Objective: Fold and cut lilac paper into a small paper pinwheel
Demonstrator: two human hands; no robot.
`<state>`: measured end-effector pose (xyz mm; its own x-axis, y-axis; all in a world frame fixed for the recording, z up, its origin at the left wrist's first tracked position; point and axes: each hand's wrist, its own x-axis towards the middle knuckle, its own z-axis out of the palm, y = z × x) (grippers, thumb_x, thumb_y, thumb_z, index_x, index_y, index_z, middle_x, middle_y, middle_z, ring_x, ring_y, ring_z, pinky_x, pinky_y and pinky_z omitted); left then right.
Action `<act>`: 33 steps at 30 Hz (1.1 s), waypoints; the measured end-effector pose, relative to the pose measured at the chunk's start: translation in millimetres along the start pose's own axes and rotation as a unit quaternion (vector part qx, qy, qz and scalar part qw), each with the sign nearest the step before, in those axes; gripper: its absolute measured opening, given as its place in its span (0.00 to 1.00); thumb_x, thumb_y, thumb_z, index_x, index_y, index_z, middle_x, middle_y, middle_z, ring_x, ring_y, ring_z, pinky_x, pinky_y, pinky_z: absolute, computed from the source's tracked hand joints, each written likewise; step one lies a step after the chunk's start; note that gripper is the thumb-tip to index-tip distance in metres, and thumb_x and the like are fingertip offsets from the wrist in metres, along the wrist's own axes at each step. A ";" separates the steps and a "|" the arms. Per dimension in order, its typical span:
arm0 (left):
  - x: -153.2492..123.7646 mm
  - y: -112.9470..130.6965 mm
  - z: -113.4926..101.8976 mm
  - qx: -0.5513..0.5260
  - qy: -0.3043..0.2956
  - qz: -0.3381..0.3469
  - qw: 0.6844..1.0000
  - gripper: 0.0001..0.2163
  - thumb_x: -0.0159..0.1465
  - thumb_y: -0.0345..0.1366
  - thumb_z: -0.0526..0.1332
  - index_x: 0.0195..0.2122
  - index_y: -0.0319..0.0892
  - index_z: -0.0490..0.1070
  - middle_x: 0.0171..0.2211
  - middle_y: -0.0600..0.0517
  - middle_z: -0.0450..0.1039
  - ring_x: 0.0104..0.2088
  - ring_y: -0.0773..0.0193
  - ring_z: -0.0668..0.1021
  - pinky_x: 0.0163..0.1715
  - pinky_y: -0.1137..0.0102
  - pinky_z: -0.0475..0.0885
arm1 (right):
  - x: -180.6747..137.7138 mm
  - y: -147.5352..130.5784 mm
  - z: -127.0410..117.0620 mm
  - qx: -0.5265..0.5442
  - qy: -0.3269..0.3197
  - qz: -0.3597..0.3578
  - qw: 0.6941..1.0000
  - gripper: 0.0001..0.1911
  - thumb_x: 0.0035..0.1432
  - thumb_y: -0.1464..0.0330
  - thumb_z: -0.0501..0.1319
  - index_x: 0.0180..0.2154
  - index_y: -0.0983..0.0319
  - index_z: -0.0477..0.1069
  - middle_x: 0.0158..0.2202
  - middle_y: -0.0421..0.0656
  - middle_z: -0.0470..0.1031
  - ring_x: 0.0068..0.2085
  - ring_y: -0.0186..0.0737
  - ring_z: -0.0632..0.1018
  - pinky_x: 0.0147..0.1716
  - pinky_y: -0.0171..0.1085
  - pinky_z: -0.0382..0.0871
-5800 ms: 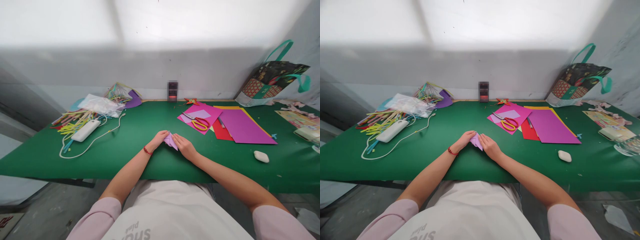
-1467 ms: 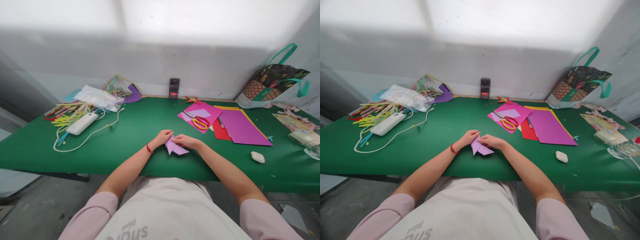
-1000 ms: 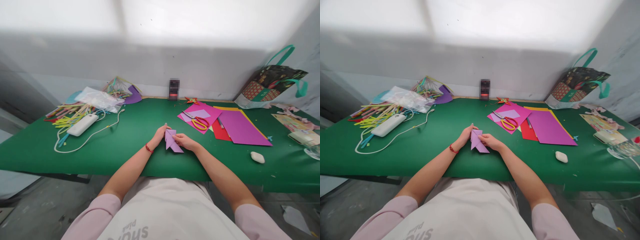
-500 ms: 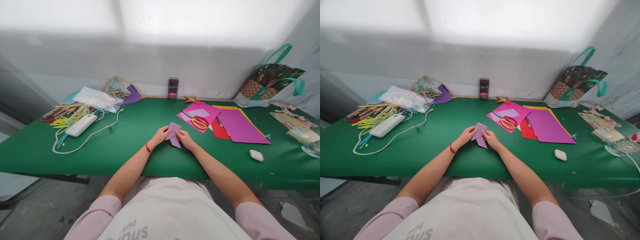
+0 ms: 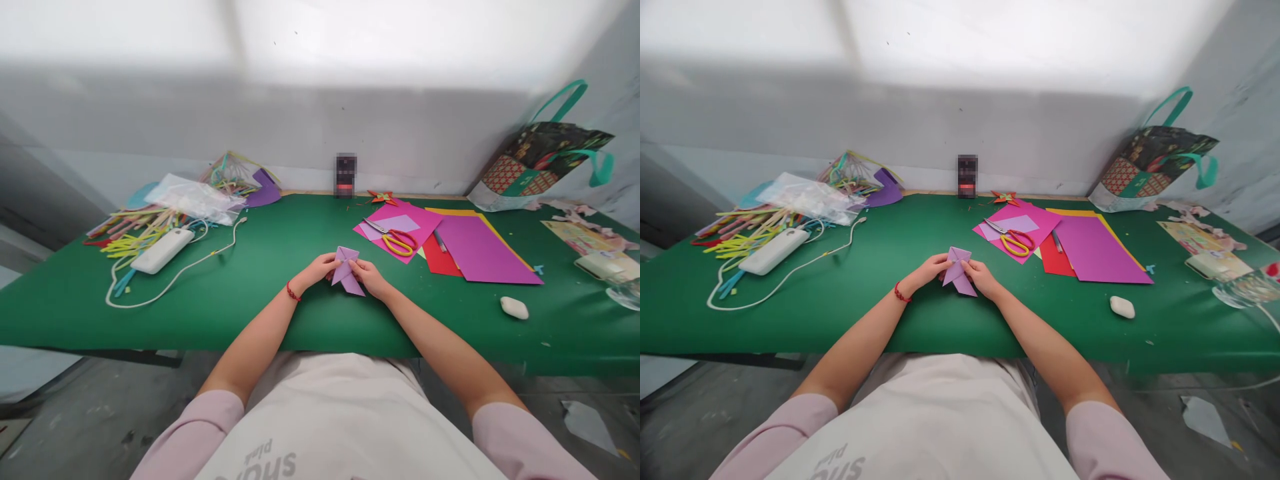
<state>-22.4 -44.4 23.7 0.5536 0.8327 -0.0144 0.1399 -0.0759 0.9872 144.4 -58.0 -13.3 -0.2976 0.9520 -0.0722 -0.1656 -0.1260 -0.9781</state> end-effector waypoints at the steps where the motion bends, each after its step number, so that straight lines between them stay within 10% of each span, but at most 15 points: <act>1: 0.2 -0.2 0.1 -0.001 0.002 -0.001 1.000 0.11 0.57 0.40 0.57 0.24 0.39 0.60 0.17 0.59 0.58 0.17 0.74 0.62 0.18 0.76 0.57 | -0.2 -0.2 0.4 -0.001 0.002 -0.002 1.000 0.25 0.39 0.47 0.65 0.29 0.63 0.73 0.24 0.40 0.73 0.24 0.34 0.70 0.25 0.34 0.62; 16: -0.4 -4.9 0.6 -0.078 -0.057 -0.044 0.994 0.15 0.50 0.45 0.63 0.27 0.38 0.63 0.16 0.60 0.56 0.16 0.75 0.60 0.16 0.75 0.54 | -5.2 -10.0 1.3 0.030 -0.051 0.011 0.998 0.22 0.39 0.51 0.67 0.27 0.63 0.75 0.26 0.43 0.77 0.29 0.40 0.76 0.33 0.38 0.67; 33: 5.6 -2.9 13.5 0.005 0.073 -0.048 0.996 0.12 0.61 0.33 0.54 0.20 0.40 0.59 0.11 0.60 0.59 0.13 0.74 0.62 0.15 0.77 0.58 | -3.9 -10.7 -0.7 0.062 -0.005 0.021 0.998 0.19 0.39 0.54 0.68 0.24 0.64 0.73 0.23 0.41 0.74 0.25 0.37 0.72 0.28 0.36 0.63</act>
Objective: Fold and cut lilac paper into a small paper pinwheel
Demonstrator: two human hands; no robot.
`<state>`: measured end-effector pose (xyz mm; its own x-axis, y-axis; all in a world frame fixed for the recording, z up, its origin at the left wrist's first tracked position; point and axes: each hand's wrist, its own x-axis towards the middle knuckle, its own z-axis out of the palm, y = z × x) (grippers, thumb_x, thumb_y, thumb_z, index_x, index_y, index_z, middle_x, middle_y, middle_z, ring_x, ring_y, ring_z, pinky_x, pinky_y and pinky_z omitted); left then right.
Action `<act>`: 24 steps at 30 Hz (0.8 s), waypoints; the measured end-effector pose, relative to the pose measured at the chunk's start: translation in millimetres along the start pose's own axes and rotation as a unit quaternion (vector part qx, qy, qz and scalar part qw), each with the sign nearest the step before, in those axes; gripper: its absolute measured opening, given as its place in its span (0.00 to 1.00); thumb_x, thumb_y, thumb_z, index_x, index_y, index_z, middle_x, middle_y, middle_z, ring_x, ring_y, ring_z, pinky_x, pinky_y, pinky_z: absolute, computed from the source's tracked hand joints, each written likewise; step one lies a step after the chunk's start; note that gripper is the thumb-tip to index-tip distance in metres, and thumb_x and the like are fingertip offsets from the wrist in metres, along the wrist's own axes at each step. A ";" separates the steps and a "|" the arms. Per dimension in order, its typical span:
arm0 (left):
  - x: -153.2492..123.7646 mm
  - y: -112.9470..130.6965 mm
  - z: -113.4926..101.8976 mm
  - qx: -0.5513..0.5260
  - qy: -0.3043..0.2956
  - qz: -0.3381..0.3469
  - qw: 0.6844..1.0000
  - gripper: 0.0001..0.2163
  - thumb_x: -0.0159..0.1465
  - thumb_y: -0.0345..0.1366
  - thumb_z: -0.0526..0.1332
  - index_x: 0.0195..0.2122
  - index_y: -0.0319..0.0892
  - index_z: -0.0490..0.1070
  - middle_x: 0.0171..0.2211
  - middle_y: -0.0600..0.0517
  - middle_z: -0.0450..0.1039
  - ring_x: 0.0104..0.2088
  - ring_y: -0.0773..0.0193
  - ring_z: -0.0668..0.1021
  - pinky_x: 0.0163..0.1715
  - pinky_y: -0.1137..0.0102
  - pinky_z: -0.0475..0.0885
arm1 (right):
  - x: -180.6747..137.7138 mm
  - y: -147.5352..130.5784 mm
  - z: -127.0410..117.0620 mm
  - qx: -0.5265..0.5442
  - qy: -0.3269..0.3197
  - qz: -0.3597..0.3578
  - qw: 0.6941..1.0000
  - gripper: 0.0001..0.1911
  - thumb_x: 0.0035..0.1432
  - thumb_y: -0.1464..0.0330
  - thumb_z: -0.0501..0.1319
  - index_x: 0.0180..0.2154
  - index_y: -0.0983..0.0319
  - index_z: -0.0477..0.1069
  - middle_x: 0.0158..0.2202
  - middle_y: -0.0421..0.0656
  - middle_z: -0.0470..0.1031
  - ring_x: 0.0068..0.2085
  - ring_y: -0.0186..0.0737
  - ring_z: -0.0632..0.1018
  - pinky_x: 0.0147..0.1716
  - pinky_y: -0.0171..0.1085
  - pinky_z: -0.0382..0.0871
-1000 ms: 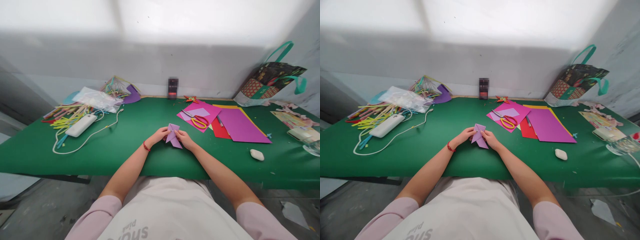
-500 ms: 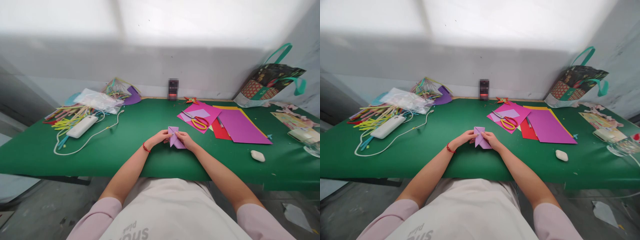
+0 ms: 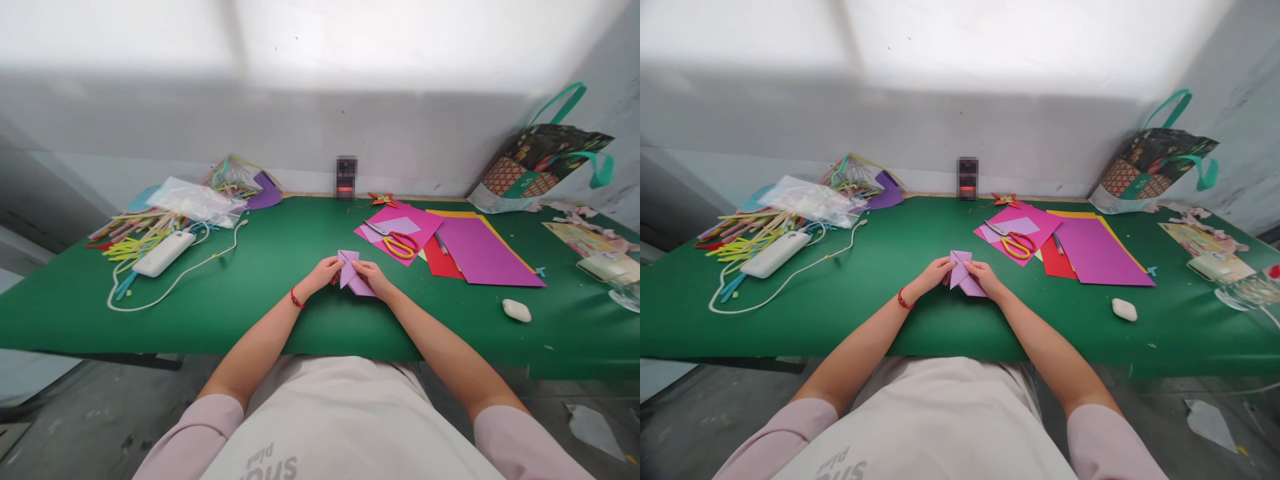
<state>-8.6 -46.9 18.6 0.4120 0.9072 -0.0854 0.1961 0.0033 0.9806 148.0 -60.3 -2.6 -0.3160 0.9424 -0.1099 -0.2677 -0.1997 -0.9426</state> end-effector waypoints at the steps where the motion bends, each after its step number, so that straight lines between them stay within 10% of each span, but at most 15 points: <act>1: 0.3 -0.1 -0.4 0.002 -0.002 -0.002 1.000 0.12 0.61 0.32 0.53 0.20 0.40 0.59 0.11 0.60 0.59 0.13 0.74 0.63 0.15 0.77 0.58 | -0.2 -0.6 0.4 -0.001 0.000 0.001 1.000 0.19 0.39 0.54 0.68 0.23 0.64 0.73 0.22 0.41 0.74 0.24 0.37 0.72 0.27 0.36 0.63; 24: -1.9 3.1 1.0 0.005 -0.010 -0.035 0.999 0.14 0.63 0.30 0.51 0.18 0.39 0.60 0.10 0.58 0.61 0.11 0.74 0.65 0.15 0.78 0.58 | -3.1 -5.2 0.5 -0.017 -0.057 0.006 0.998 0.19 0.42 0.53 0.66 0.25 0.64 0.75 0.25 0.44 0.76 0.27 0.40 0.75 0.33 0.40 0.67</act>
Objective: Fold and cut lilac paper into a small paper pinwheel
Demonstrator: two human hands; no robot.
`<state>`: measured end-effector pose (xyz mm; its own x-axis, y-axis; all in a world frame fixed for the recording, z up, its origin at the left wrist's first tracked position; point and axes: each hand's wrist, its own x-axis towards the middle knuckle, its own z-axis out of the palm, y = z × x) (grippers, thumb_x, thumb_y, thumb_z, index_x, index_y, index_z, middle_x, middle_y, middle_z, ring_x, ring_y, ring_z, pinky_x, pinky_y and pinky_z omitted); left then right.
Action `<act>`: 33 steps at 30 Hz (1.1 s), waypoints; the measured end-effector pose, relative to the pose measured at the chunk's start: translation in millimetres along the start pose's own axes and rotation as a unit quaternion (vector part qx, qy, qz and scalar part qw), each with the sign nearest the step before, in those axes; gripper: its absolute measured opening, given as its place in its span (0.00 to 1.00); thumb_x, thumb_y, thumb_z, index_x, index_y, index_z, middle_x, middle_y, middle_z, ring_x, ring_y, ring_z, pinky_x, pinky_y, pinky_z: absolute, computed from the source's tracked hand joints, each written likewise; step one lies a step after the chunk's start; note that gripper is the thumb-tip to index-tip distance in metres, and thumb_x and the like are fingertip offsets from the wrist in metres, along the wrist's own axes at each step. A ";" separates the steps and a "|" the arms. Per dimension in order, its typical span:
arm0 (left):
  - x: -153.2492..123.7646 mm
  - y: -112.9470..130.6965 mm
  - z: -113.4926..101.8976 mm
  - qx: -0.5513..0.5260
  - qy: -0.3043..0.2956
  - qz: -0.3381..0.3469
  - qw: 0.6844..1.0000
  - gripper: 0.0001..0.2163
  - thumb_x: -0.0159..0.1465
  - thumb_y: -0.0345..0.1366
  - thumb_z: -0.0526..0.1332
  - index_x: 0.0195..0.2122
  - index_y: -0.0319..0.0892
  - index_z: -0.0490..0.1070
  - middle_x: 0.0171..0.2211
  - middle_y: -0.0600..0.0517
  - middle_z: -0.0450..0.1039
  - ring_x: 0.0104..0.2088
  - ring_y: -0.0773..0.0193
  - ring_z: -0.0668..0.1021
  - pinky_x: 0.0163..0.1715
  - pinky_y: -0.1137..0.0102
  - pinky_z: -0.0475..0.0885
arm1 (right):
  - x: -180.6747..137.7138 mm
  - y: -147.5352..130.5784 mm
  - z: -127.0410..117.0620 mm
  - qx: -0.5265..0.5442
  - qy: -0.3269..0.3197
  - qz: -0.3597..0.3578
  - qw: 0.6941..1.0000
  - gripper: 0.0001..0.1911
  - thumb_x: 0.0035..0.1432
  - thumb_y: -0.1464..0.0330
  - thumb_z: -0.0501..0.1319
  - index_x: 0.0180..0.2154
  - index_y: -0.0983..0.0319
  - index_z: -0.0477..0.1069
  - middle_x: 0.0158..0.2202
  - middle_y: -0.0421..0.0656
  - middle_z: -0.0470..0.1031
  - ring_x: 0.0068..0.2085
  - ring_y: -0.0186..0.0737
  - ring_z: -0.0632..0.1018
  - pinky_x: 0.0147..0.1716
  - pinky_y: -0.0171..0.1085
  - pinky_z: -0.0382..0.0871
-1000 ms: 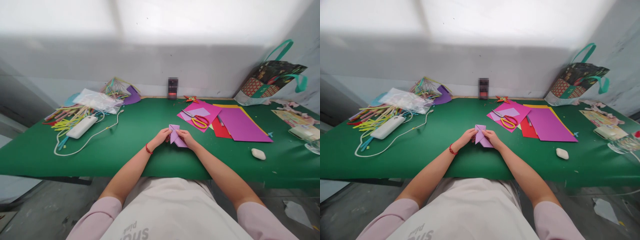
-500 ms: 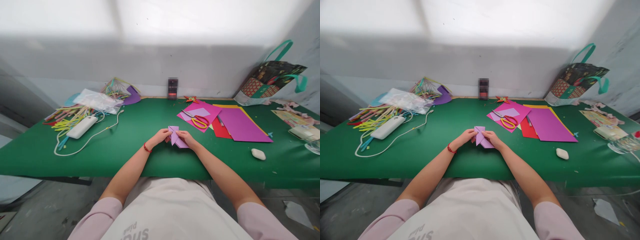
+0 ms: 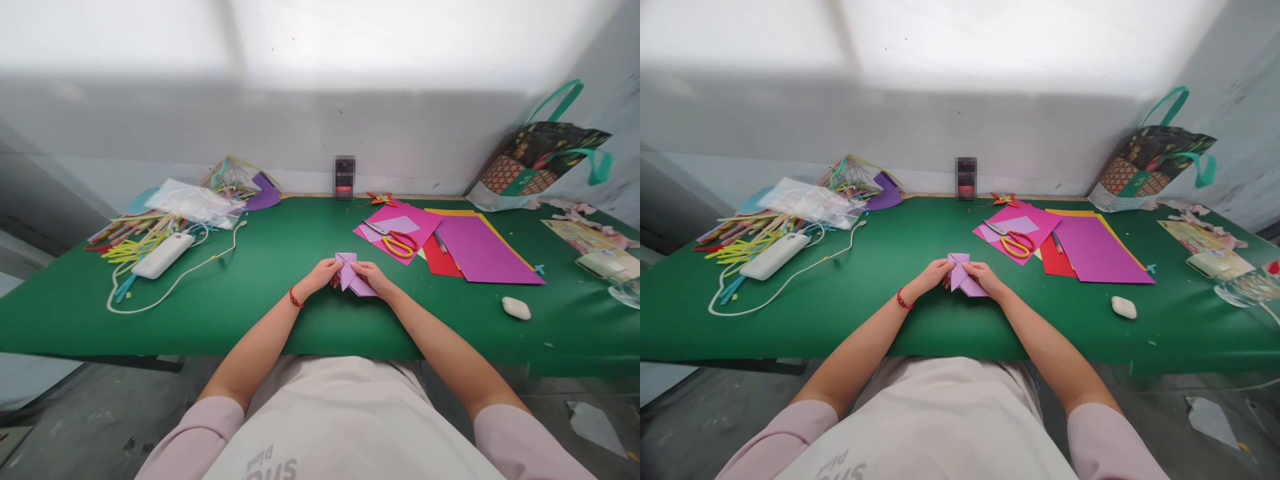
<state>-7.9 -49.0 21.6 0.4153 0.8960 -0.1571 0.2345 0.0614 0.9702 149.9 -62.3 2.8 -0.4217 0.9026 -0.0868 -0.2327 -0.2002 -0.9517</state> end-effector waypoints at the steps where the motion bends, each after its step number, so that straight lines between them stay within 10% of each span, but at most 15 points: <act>1: -0.3 0.5 -1.0 0.007 -0.005 0.002 1.000 0.14 0.62 0.30 0.51 0.18 0.39 0.60 0.10 0.58 0.61 0.11 0.75 0.65 0.15 0.78 0.59 | 0.0 0.1 0.1 -0.004 -0.004 -0.002 1.000 0.20 0.42 0.53 0.66 0.26 0.64 0.75 0.25 0.44 0.76 0.28 0.40 0.75 0.34 0.40 0.67; 33: 2.2 -7.6 -7.7 0.016 -0.052 0.045 0.997 0.11 0.61 0.33 0.54 0.22 0.39 0.62 0.13 0.59 0.62 0.13 0.74 0.66 0.16 0.78 0.59 | -1.9 2.5 -0.7 -0.078 0.022 -0.024 0.996 0.22 0.43 0.50 0.64 0.25 0.64 0.73 0.25 0.42 0.75 0.26 0.36 0.71 0.29 0.36 0.62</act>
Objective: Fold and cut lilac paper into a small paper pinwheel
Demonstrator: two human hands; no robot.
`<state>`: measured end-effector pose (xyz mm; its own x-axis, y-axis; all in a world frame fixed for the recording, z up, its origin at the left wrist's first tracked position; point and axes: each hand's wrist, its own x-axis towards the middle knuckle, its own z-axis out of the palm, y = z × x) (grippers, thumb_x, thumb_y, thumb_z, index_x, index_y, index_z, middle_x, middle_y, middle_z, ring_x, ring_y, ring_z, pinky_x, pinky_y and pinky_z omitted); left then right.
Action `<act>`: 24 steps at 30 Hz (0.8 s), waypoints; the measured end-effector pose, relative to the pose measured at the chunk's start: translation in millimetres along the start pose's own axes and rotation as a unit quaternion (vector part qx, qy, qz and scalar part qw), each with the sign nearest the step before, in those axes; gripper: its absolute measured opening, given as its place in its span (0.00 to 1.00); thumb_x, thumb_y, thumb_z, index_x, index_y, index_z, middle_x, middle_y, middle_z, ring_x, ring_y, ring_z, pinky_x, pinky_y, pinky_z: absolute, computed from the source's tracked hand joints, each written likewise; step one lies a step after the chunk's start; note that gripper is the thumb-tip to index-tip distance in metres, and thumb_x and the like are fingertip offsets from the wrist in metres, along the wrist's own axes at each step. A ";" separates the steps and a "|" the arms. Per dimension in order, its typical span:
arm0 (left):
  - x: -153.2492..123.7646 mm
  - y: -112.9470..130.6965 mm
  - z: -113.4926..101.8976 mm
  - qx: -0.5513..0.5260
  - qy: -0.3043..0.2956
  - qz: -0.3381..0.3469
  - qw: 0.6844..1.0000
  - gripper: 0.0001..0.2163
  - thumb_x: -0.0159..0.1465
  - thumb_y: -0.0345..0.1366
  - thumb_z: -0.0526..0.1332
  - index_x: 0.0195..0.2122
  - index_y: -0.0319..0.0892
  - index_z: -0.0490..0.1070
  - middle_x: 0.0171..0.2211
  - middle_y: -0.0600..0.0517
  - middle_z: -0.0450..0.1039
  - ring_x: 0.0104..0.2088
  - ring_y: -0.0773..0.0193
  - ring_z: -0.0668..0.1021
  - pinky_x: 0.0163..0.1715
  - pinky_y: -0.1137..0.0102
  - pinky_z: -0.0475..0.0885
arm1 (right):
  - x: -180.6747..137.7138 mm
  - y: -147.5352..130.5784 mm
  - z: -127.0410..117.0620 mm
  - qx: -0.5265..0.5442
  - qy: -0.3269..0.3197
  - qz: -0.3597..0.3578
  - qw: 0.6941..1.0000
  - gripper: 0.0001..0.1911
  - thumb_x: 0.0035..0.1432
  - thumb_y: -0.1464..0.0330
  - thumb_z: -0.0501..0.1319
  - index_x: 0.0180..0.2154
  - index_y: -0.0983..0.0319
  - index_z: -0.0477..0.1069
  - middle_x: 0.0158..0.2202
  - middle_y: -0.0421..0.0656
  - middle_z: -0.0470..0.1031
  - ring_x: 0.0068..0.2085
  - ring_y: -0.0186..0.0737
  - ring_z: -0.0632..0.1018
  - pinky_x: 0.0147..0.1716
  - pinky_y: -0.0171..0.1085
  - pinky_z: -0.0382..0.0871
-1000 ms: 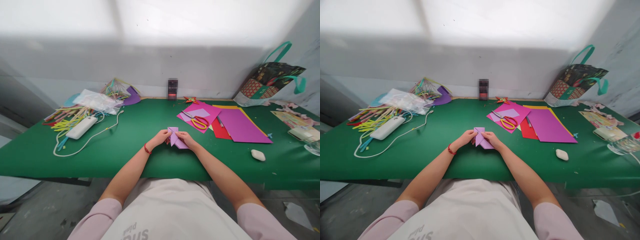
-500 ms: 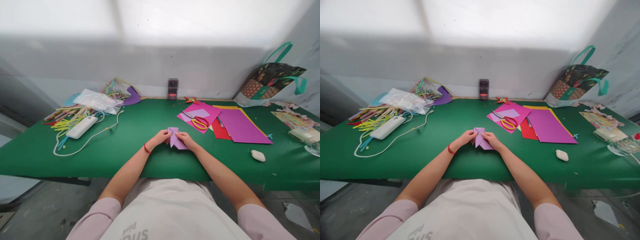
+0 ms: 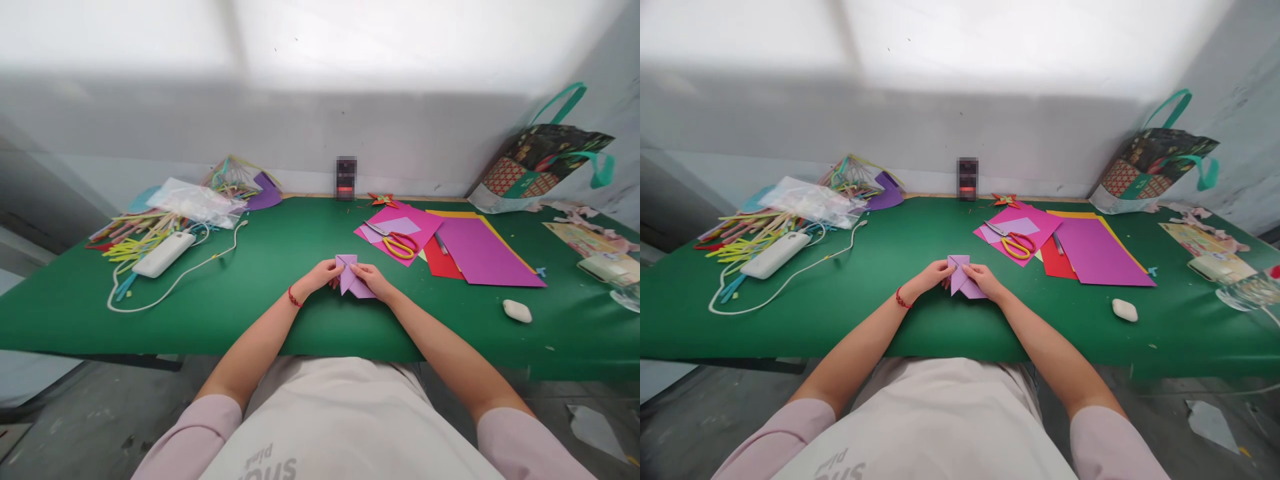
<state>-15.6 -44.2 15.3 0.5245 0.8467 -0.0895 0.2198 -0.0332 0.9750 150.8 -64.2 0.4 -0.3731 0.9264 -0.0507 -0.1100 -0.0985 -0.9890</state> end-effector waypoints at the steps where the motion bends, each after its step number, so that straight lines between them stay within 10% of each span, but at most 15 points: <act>1: 0.2 -0.7 0.5 -0.001 -0.001 0.001 1.000 0.11 0.61 0.34 0.54 0.22 0.39 0.62 0.13 0.59 0.62 0.13 0.74 0.66 0.16 0.77 0.59 | -0.3 -0.2 -0.2 -0.010 0.007 -0.003 1.000 0.22 0.43 0.50 0.64 0.25 0.64 0.73 0.24 0.41 0.74 0.25 0.36 0.71 0.28 0.36 0.61; 13: 2.4 -3.3 -0.4 -0.038 -0.002 0.045 0.998 0.13 0.60 0.42 0.57 0.38 0.36 0.66 0.20 0.57 0.63 0.18 0.72 0.67 0.18 0.76 0.61 | 3.0 4.3 0.8 -0.046 0.054 -0.067 0.995 0.26 0.44 0.46 0.61 0.28 0.64 0.72 0.27 0.42 0.75 0.29 0.39 0.72 0.34 0.38 0.64; 24: -0.2 -3.9 -1.1 0.004 -0.030 0.049 0.998 0.10 0.59 0.40 0.57 0.33 0.37 0.64 0.20 0.58 0.62 0.19 0.73 0.65 0.20 0.76 0.61 | 3.3 5.1 -2.6 0.029 -0.004 -0.021 0.999 0.24 0.42 0.49 0.64 0.29 0.64 0.74 0.27 0.43 0.77 0.31 0.41 0.76 0.37 0.40 0.67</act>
<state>-17.5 -43.6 11.8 0.5913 0.8064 -0.0062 0.1712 -0.1181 0.9781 151.4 -60.7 -5.2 -0.3743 0.9273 -0.0076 -0.1792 -0.0804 -0.9805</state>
